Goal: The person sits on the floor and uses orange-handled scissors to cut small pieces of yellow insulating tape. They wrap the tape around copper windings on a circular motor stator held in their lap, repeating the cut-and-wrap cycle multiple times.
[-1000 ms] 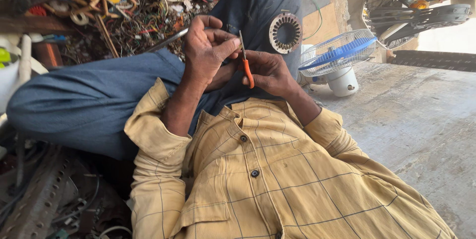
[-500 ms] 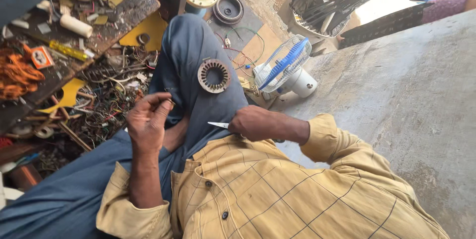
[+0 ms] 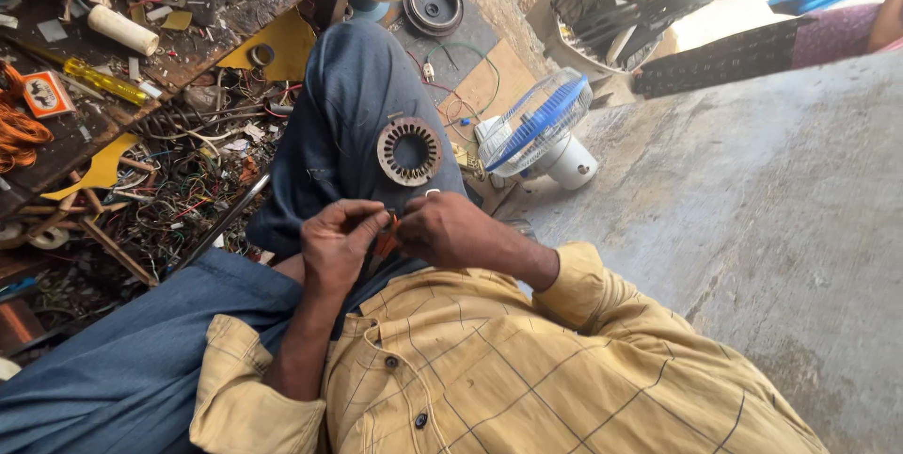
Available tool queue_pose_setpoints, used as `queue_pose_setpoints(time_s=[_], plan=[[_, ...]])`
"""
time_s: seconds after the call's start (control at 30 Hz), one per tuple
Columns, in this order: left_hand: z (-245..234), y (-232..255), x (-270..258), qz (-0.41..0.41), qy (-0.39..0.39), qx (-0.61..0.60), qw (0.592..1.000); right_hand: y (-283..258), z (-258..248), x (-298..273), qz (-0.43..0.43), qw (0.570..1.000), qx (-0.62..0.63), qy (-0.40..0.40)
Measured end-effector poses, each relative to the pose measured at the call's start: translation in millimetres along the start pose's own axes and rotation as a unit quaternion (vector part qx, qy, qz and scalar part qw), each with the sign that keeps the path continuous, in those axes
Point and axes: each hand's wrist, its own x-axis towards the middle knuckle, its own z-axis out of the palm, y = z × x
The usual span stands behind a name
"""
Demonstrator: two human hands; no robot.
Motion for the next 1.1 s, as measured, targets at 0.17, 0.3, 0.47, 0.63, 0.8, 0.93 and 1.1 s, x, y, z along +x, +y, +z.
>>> queue_pose_setpoints(time_s=[0.17, 0.3, 0.47, 0.63, 0.8, 0.93, 1.1], plan=[[-2.3, 20.5, -7.1, 0.078, -0.014, -0.022, 0.997, -8.9, -4.4, -3.3, 0.056, 0.968, 0.183, 0.164], [2.8, 32.2, -7.9, 0.103, -0.033, -0.004, 0.994, -4.3, 6.1, 2.4, 0.11, 0.92, 0.331, 0.18], [5.6, 35.6, -9.8, 0.109, -0.018, -0.017, 0.994, 2.1, 19.1, 5.0, 0.083, 0.907, 0.363, 0.196], [5.0, 43.1, -10.3, 0.089, -0.025, 0.04, 0.995, 2.0, 16.5, 6.6, 0.027, 0.968, 0.129, 0.213], [1.8, 54.4, -11.4, 0.129, -0.028, 0.134, 0.982, 2.8, 30.5, 5.8, 0.081, 0.926, 0.33, 0.163], [4.4, 62.5, -11.4, 0.224, -0.003, 0.24, 0.945, 8.4, 34.6, 5.6, 0.131, 0.864, 0.466, 0.137], [5.7, 61.0, -9.2, 0.215, -0.014, 0.235, 0.948, 4.4, 27.3, 3.3, 0.134, 0.872, 0.451, 0.133]])
